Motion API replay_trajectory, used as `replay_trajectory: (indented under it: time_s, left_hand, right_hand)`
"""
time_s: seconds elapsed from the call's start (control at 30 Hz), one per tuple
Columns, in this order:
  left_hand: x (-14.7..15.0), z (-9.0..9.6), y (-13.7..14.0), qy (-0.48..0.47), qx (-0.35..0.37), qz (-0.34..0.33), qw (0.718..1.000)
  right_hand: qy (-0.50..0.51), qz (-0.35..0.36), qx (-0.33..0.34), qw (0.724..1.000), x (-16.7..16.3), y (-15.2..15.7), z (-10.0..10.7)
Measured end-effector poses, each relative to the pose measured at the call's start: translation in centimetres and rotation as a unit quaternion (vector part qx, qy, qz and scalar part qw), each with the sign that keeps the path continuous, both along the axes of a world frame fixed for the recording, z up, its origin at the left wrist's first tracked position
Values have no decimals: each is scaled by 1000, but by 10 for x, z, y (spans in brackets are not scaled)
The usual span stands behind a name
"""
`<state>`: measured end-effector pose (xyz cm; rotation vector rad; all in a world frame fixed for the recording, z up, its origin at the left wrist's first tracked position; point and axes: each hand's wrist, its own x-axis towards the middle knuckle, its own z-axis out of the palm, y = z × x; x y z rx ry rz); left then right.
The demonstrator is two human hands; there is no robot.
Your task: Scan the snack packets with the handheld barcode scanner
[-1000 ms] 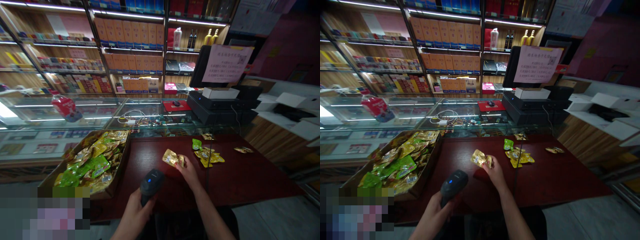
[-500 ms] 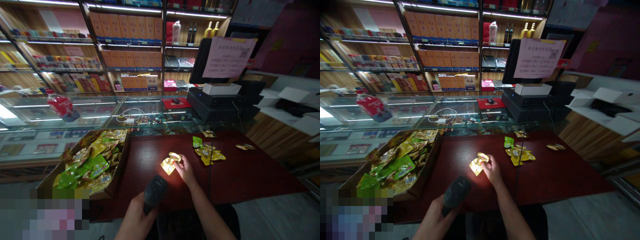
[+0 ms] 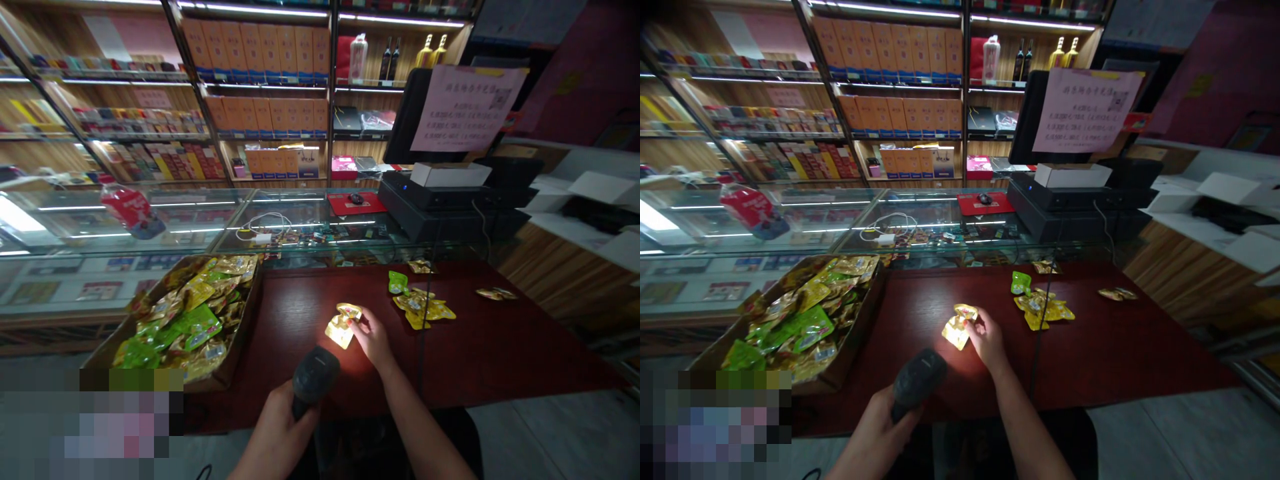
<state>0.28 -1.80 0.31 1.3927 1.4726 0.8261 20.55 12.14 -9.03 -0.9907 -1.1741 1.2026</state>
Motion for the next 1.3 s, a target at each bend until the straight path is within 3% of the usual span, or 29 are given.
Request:
replay_trajectory:
  time_s: [0.17,0.63,1.3]
  left_hand:
    - [3,-2,-1,-39,-33,26,998]
    - [5,-16,4,-48,-42,45,997]
    - [13,-8,7,-7,3,15,1000]
  right_hand:
    - [-11,-7,-9,1000,-1,1,-1]
    - [25,-10,-16,999,-4,5,-16]
    - [-49,7,-9,999,-2,0,-15]
